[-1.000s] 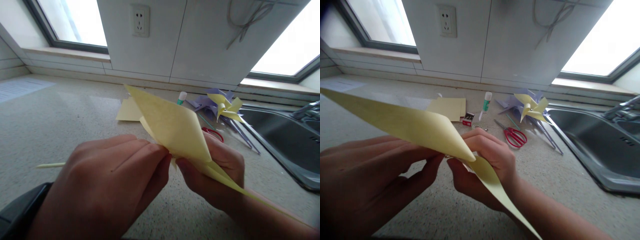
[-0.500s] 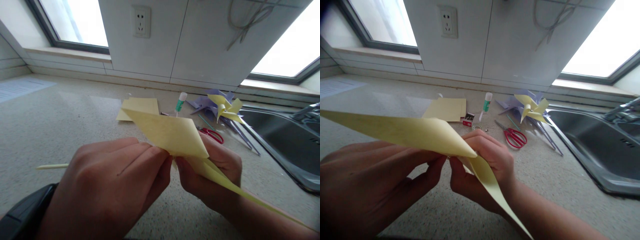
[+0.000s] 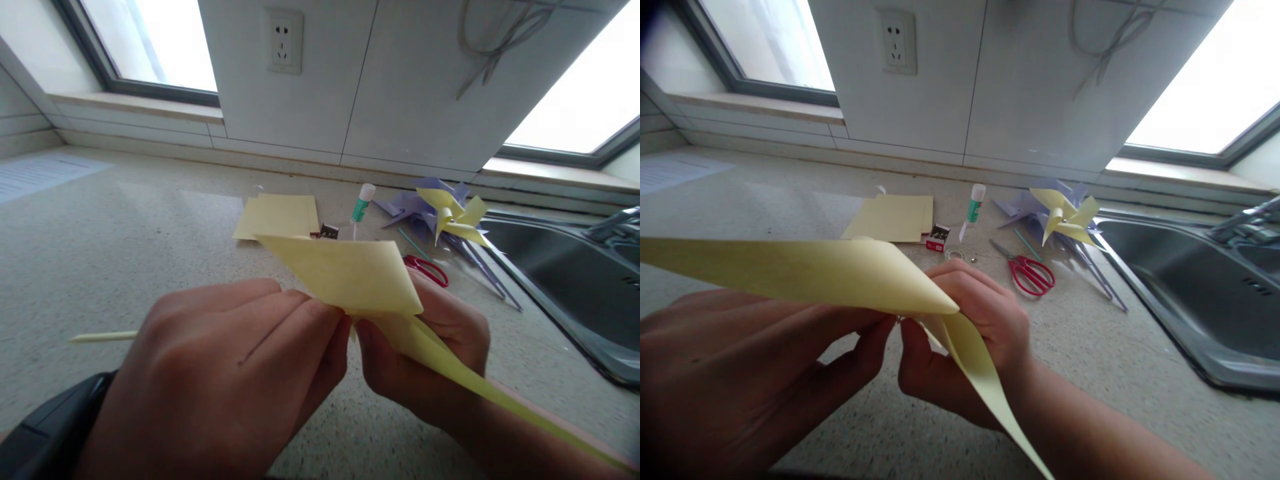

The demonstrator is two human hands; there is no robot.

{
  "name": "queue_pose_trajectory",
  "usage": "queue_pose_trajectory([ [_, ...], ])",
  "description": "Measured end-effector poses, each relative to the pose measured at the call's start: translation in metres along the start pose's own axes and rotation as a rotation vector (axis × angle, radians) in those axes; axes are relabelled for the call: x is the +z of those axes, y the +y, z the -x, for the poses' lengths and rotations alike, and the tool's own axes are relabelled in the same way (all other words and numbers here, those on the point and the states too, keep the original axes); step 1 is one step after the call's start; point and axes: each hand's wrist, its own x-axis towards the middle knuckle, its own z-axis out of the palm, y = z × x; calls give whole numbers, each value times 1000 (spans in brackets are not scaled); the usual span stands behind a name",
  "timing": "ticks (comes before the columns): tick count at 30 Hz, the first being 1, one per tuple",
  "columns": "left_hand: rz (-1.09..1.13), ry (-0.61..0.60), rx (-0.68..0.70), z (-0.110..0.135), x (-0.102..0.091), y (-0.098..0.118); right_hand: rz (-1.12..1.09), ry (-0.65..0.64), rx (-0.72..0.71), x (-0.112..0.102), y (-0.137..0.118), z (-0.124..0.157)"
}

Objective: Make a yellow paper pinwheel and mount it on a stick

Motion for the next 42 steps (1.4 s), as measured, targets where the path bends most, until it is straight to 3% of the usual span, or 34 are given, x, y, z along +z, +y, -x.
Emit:
queue_pose_trajectory([
  [25, -5, 41, 42, 3, -1, 1, 67, -4, 23, 0, -6, 4],
  [33, -17, -18, 22, -7, 0, -3, 65, 39, -6, 1, -9, -3],
  [42, -87, 47, -7, -6, 3, -9, 135, 43, -6, -4, -4, -5],
])
